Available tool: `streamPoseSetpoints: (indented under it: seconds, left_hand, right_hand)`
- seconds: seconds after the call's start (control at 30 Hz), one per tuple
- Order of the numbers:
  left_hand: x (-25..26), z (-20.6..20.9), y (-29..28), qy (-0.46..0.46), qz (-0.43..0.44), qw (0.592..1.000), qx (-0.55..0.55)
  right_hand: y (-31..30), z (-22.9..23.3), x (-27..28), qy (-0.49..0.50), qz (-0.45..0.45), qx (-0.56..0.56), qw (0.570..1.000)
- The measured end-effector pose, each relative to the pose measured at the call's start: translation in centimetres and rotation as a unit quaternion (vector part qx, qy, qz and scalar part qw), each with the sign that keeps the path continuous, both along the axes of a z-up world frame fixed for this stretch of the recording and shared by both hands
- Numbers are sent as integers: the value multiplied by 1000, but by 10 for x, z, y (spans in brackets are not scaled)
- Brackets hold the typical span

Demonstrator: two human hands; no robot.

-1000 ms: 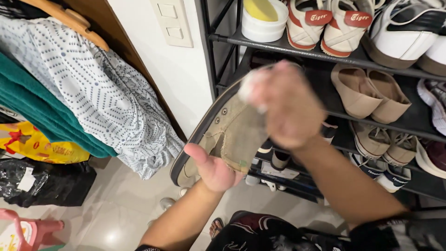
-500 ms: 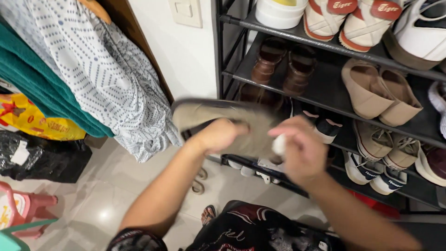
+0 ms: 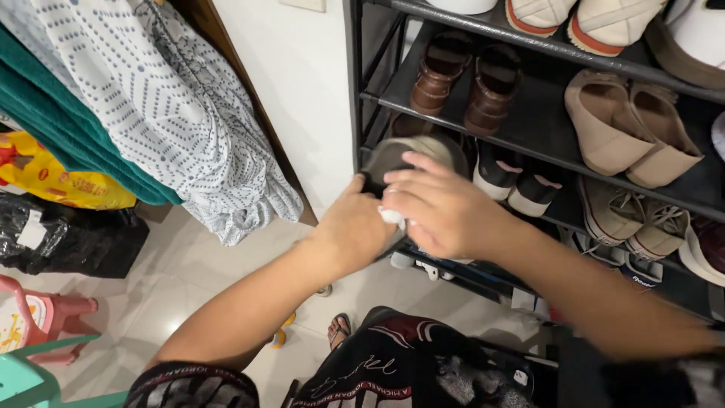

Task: Cleaning a shoe with a sponge and a cloth before placing it back on a shoe rack.

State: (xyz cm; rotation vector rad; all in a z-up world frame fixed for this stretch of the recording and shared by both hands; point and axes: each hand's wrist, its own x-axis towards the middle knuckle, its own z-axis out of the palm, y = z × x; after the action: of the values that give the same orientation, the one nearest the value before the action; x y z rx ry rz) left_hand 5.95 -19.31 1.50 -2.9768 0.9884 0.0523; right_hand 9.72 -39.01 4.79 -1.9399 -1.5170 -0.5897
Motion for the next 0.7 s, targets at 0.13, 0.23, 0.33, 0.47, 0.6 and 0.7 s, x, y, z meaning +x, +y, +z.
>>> streamPoseSetpoints:
  seconds: [0.13, 0.23, 0.33, 0.47, 0.6, 0.7]
  left_hand:
    - [-6, 19, 6, -54, -36, 998, -11]
    - [-15, 19, 10, -174, 11, 968, -180]
    - [-32, -8, -2, -283, 121, 855, -417]
    - [-37, -38, -15, -274, 223, 659, -664]
    - [-35, -35, -19, -283, 207, 650, -674]
    - [-28, -45, -28, -207, 184, 661, -697]
  right_hand:
    - [-13, -42, 17, 20, 17, -106, 994]
    - [-22, -72, 16, 66, -64, -54, 994]
    - [-11, -81, 3, 220, -188, 123, 949]
    - [4, -81, -12, 314, -221, 269, 883]
    - [-2, -88, -3, 330, -230, 316, 859]
    - [1, -89, -7, 342, -204, 409, 821]
